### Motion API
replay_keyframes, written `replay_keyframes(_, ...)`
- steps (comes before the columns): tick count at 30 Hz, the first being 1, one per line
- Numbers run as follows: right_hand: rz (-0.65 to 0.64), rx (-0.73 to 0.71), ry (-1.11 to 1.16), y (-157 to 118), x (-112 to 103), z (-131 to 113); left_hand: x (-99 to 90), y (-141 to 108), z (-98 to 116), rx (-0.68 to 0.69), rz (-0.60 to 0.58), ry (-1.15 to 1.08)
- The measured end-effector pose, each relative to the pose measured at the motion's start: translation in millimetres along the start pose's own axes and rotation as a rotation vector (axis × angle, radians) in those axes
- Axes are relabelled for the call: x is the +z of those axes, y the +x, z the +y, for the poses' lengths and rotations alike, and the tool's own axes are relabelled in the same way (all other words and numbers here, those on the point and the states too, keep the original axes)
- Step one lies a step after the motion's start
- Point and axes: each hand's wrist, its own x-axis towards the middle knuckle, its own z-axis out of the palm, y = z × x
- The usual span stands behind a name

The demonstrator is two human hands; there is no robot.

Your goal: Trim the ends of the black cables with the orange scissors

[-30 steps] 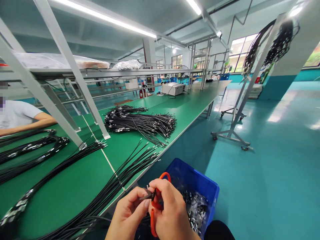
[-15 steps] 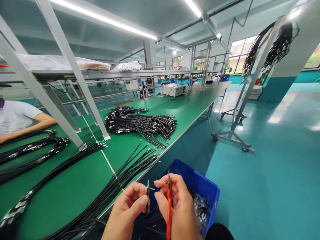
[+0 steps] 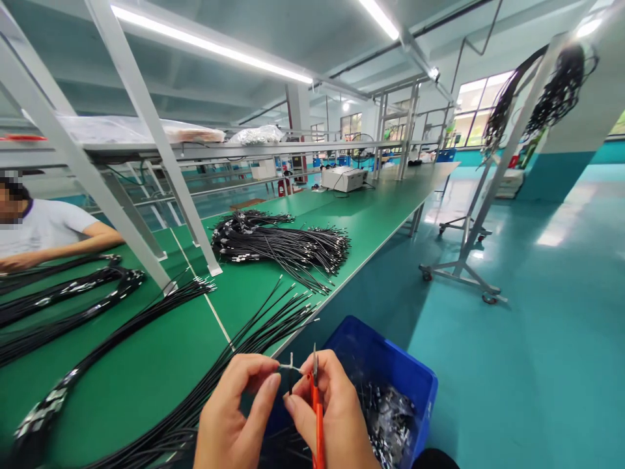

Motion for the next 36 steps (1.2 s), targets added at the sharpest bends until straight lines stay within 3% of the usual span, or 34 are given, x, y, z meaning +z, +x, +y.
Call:
replay_keyframes(3,-0.011,-0.028,-0.006,2.5,-1.3,6.4,-5.8,2.5,0.7,0.409,0.096,0.417)
replay_keyframes(5,-0.03,-0.046,0.014,6.3,-1.8,13.6,-6.4,5.2,2.2,0.529,0.119,0.558)
replay_keyframes(10,-0.073,-0.055,-0.01,10.1,-3.3,19.5,-5.6,9.1,3.1,0.625,0.139,0.607)
replay_keyframes(15,0.004,-0.065,-0.104,1.8,-3.3,5.7,-10.4,8.6,0.2,0.554,0.115,0.597)
replay_keyframes(23,-0.015,-0.112,-0.071,0.9,-1.7,2.1,-9.8,8.2,2.4,0.633,0.068,0.642)
replay_keyframes(25,0.02,-0.119,-0.07,0.5,-3.6,1.2,-12.3,9.1,0.1,0.574,0.051,0.616)
replay_keyframes(27,0.023,-0.112,-0.043,0.1,-5.1,-0.5,-14.7,9.6,-1.9,0.39,-0.016,0.478)
replay_keyframes(31,-0.006,-0.057,0.025,0.1,-2.3,-2.2,-9.5,8.1,-1.0,-0.063,-0.255,-0.107)
replay_keyframes(33,0.016,-0.078,0.034,0.6,1.2,-0.4,-1.5,6.2,0.6,-0.226,-0.261,-0.377)
replay_keyframes(36,0.036,-0.141,0.004,1.1,2.1,5.6,9.2,3.5,2.4,-0.392,-0.174,-0.671)
